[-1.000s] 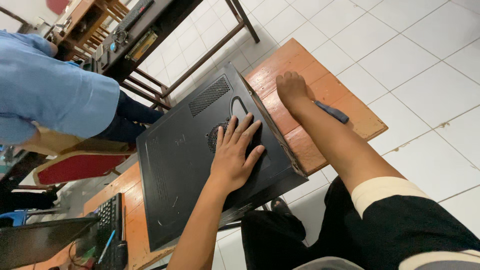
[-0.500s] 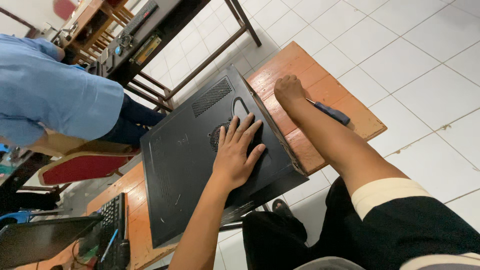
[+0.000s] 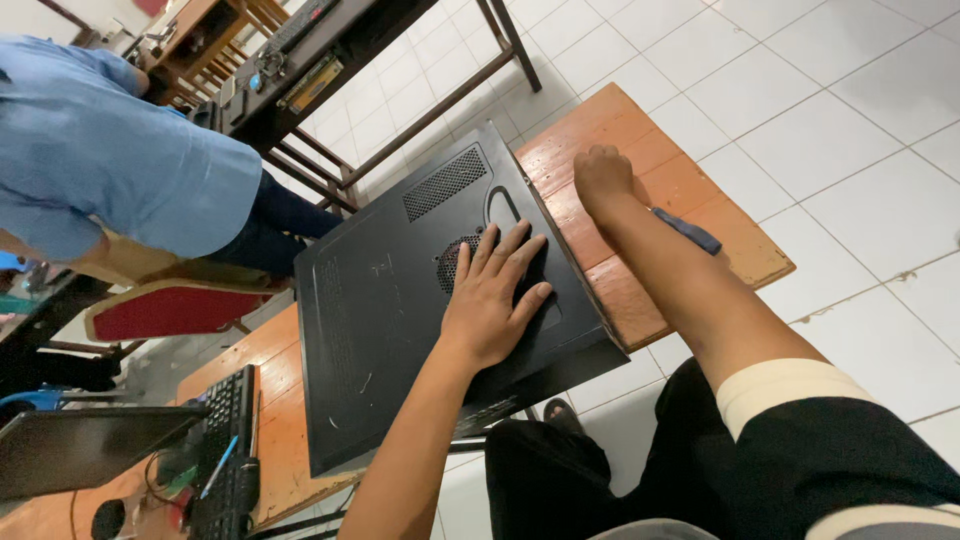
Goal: The person connects internal cables inside an open computer case, then places the side panel on the case and secures it with screws using a screwdriver.
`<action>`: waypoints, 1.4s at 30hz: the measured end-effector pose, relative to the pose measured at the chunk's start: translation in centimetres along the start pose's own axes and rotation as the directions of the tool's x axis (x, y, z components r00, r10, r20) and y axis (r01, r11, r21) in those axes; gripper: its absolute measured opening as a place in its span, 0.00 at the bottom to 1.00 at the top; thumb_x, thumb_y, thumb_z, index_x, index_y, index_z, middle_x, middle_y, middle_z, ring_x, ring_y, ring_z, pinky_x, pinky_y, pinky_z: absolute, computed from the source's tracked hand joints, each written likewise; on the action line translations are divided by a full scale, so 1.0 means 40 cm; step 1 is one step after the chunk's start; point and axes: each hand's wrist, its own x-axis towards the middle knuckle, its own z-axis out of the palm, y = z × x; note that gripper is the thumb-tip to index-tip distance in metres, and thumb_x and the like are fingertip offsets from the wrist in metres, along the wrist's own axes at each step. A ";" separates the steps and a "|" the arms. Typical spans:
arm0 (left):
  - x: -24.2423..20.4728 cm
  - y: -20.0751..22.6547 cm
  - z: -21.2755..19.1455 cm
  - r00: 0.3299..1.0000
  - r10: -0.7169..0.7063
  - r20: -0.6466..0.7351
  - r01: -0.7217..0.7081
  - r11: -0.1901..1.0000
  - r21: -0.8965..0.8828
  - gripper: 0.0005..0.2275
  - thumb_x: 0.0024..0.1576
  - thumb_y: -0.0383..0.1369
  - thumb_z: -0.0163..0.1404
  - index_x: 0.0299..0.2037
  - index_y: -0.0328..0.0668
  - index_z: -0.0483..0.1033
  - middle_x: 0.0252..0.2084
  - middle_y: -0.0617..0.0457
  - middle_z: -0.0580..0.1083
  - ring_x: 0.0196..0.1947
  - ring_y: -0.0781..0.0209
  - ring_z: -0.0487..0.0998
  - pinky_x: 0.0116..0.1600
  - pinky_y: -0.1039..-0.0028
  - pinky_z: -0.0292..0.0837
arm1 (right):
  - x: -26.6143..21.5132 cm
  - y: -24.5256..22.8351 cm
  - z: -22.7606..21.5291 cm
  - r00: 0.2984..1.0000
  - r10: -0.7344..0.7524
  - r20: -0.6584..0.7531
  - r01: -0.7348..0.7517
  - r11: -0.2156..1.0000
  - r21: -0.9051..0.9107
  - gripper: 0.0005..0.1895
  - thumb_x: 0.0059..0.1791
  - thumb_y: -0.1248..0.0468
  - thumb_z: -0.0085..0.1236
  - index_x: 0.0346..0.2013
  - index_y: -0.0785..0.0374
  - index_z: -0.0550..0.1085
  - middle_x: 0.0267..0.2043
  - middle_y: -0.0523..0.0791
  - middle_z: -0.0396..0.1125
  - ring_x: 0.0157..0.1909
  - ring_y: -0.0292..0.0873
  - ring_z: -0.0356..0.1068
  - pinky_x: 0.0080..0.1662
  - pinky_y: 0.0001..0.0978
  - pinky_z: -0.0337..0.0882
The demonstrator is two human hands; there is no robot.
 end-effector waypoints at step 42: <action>0.266 -0.006 0.047 0.559 0.023 -0.829 -0.346 0.915 -0.208 0.05 0.52 0.27 0.66 0.34 0.49 0.84 0.26 0.56 0.78 0.30 0.59 0.78 0.39 0.74 0.75 | -0.075 -0.159 -0.635 0.857 0.012 0.515 -0.503 -0.193 0.842 0.15 0.42 0.63 0.75 0.36 0.69 0.80 0.30 0.48 0.75 0.32 0.35 0.74 0.37 0.25 0.80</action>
